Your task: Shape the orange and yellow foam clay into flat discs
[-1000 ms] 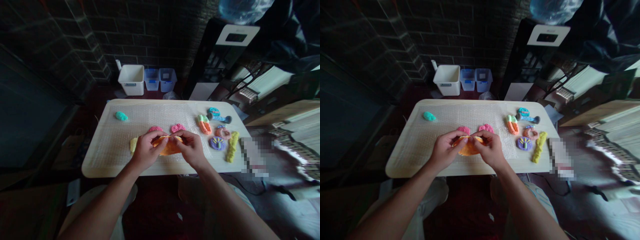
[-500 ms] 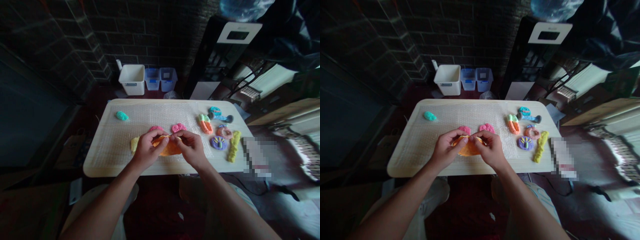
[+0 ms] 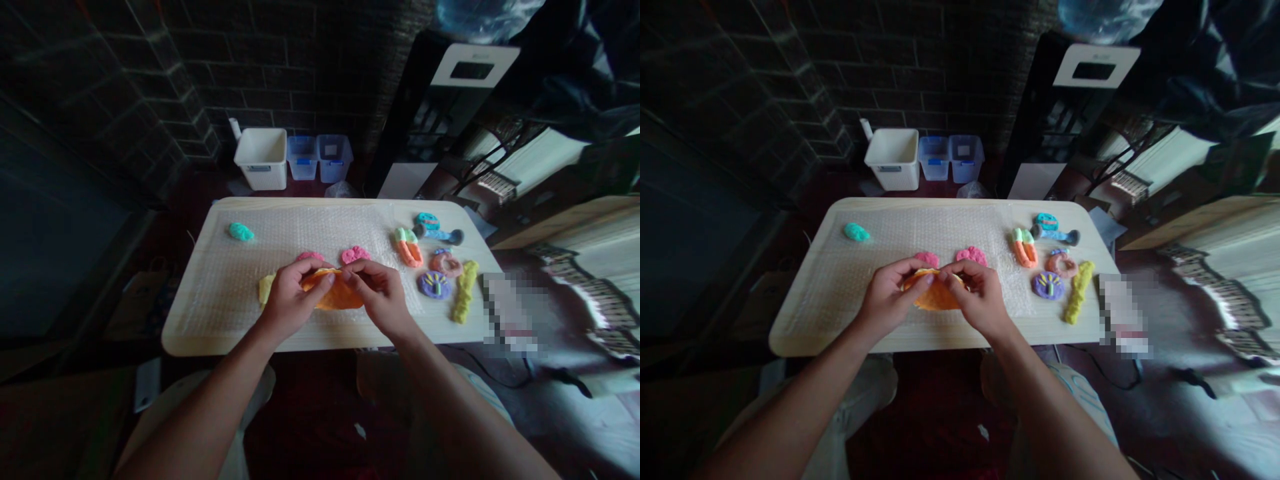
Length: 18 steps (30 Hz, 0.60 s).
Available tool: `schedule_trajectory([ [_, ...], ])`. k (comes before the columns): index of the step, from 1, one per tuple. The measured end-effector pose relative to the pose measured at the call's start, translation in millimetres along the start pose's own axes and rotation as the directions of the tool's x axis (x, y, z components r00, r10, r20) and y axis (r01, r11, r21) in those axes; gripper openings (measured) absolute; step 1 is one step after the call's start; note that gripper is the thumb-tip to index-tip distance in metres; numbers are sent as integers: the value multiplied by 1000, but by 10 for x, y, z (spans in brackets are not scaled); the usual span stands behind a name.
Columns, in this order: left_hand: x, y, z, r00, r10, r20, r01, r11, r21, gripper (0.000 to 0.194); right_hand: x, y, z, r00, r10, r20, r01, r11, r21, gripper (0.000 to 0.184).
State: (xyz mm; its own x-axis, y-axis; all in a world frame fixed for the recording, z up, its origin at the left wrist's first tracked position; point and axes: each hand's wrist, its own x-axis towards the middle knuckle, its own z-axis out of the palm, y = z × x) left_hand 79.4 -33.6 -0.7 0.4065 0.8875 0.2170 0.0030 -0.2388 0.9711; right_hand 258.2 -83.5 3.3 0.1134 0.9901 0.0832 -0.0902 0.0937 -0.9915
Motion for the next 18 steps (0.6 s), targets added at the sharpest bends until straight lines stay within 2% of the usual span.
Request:
schedule_trajectory([
  [9, -23, 27, 5, 999, -10, 34, 10, 1000, -18, 21, 8, 16, -1, 998, -48, -42, 46, 997, -57, 28],
  [15, -28, 45, -9, 1000, 23, 4, -23, 996, 87, 19, 11, 15, 12, 999, -37, -15, 36, 999, -19, 27],
  [18, -32, 49, 0, 1000, 9, 7, -10, 998, 62, 20, 14, 14, 13, 999, -30, -39, 28, 999, -37, 31],
])
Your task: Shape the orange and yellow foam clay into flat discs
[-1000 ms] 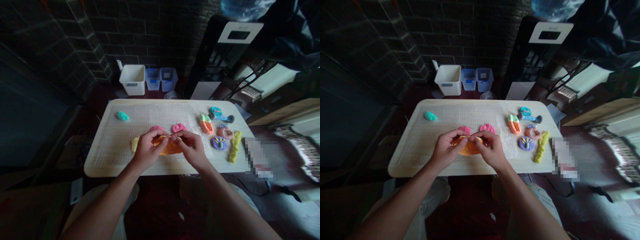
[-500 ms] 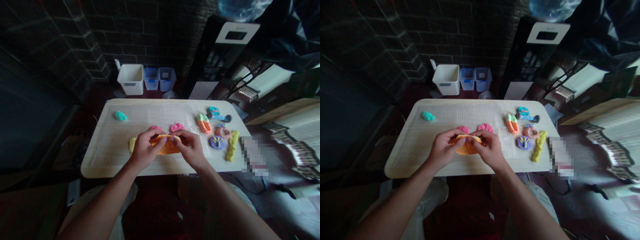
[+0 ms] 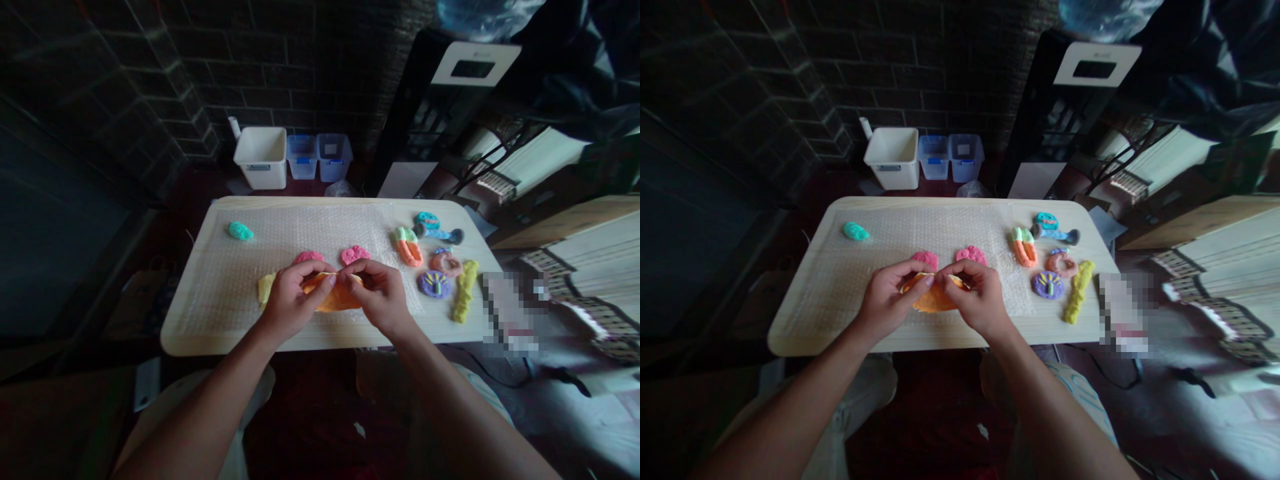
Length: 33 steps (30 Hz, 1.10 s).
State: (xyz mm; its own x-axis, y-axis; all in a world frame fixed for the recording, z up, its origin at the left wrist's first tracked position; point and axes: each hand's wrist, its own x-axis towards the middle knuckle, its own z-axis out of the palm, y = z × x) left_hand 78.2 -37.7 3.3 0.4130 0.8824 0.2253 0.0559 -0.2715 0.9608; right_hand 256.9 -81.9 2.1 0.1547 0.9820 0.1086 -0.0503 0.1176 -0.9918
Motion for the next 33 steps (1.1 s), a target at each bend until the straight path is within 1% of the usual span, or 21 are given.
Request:
schedule_trajectory([
  [4, 11, -16, 23, 999, -46, 28, 48, 994, -101, 22, -1, -24, -15, 1000, 28, 4, -28, 999, 15, 31],
  [6, 19, -30, 22, 999, -41, 8, 41, 996, -85, 20, -4, -37, -22, 999, 46, 8, -46, 998, 31, 29],
  [10, 24, -62, 5, 999, 6, -32, -7, 1000, -31, 19, -6, -31, -22, 999, 51, 14, -52, 998, 42, 27],
  [13, 19, -78, 9, 1000, 10, -3, -10, 1000, -24, 19, -4, -7, -17, 1000, 26, 6, -26, 999, 18, 28],
  [16, 18, -76, 24, 1000, 10, 23, -8, 999, -53, 19, -5, 6, -15, 1000, -3, 2, 3, 1000, -10, 31],
  [22, 17, -10, 8, 1000, -16, 18, 16, 1000, -14, 16, -23, 27, -15, 999, 2, 33, -1, 1000, -23, 27],
  [25, 15, 0, 3, 998, -49, 45, 51, 997, -55, 17, -24, 37, -16, 1000, 0, 31, 1, 1000, -20, 28],
  [27, 18, -16, 6, 997, -50, 56, 54, 995, -83, 18, -21, 33, -14, 1000, 1, 25, -1, 1000, -28, 30],
  [30, 28, -55, 8, 999, -34, 22, 35, 998, -47, 19, -13, 19, -7, 1000, 14, 24, -13, 999, -32, 31],
  [33, 34, -84, 8, 998, -60, -9, 60, 997, -37, 20, -8, 9, -6, 1000, 25, 6, -25, 999, -26, 31],
])
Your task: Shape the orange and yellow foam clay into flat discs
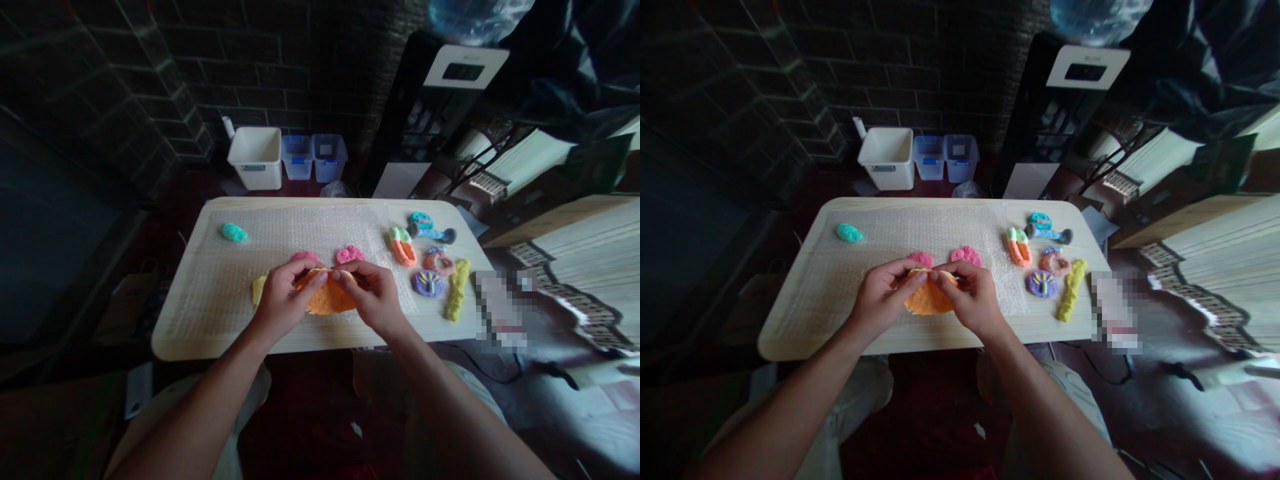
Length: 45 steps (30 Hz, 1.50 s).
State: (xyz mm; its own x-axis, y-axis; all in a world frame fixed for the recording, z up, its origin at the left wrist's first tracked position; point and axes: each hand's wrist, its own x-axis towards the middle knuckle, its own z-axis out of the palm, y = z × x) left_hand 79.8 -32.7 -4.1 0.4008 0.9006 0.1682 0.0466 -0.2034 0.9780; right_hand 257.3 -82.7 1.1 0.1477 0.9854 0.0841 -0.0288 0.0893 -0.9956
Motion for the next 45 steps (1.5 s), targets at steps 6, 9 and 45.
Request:
schedule_trajectory([
  [6, 2, -10, 10, 1000, -11, -17, 10, 996, -90, 22, 5, -14, -1, 999, 23, -38, -22, 999, 33, 28],
  [9, -3, -4, 6, 999, -14, -30, 12, 998, -63, 22, 9, -19, 3, 999, 43, -23, -42, 998, 42, 29],
  [45, -1, 14, -42, 998, -53, -31, 52, 998, -39, 21, 4, -25, 44, 998, 64, 12, -65, 994, 87, 27],
])
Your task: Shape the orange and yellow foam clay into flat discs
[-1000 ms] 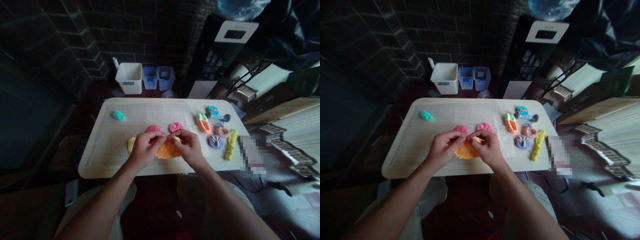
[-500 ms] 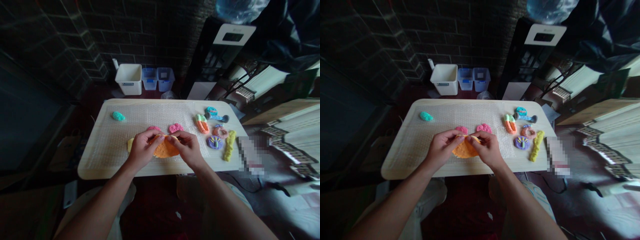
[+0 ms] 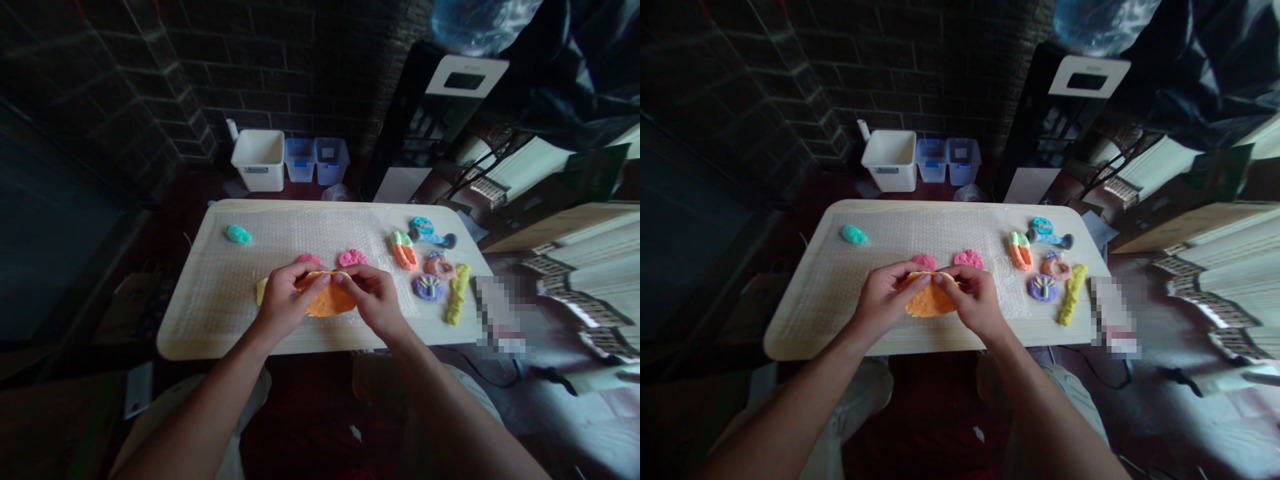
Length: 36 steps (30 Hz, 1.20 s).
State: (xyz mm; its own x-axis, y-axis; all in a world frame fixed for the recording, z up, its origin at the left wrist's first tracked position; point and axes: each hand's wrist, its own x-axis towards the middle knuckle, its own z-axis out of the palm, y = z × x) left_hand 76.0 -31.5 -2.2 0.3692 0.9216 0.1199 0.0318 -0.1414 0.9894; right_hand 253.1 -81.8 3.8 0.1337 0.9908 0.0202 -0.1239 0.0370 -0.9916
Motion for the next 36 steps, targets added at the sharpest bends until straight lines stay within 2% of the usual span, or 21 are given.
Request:
schedule_trajectory([
  [5, 10, -19, -4, 998, -58, 5, 58, 992, -111, 28, 19, 13, -7, 998, 8, -65, -9, 1000, -18, 30],
  [10, 13, -7, -20, 988, -152, -38, 142, 971, -191, 31, 30, 15, -35, 995, 29, -93, -28, 1000, 9, 29],
  [16, 31, 18, -39, 972, -231, 39, 231, 916, -329, 40, 44, 10, -90, 991, 0, -131, -6, 999, -42, 29],
  [22, 47, -7, -56, 970, -243, -11, 228, 925, -305, 34, 53, 13, -154, 996, 20, -89, -26, 998, -63, 32],
  [25, 57, -3, -8, 968, -249, 24, 243, 911, -333, 34, 59, 17, -167, 994, 14, -105, -19, 999, -49, 32],
  [28, 66, 3, 50, 975, -211, 68, 222, 927, -301, 32, 54, 22, -161, 996, 47, -69, -49, 999, -17, 31],
  [32, 64, 6, 97, 988, -140, 70, 150, 974, -172, 27, 36, 34, -170, 998, 42, -44, -47, 992, -113, 33],
  [36, 42, 22, 137, 986, -132, 100, 148, 974, -172, 26, 24, 23, -180, 999, 12, -46, -19, 987, -159, 35],
])
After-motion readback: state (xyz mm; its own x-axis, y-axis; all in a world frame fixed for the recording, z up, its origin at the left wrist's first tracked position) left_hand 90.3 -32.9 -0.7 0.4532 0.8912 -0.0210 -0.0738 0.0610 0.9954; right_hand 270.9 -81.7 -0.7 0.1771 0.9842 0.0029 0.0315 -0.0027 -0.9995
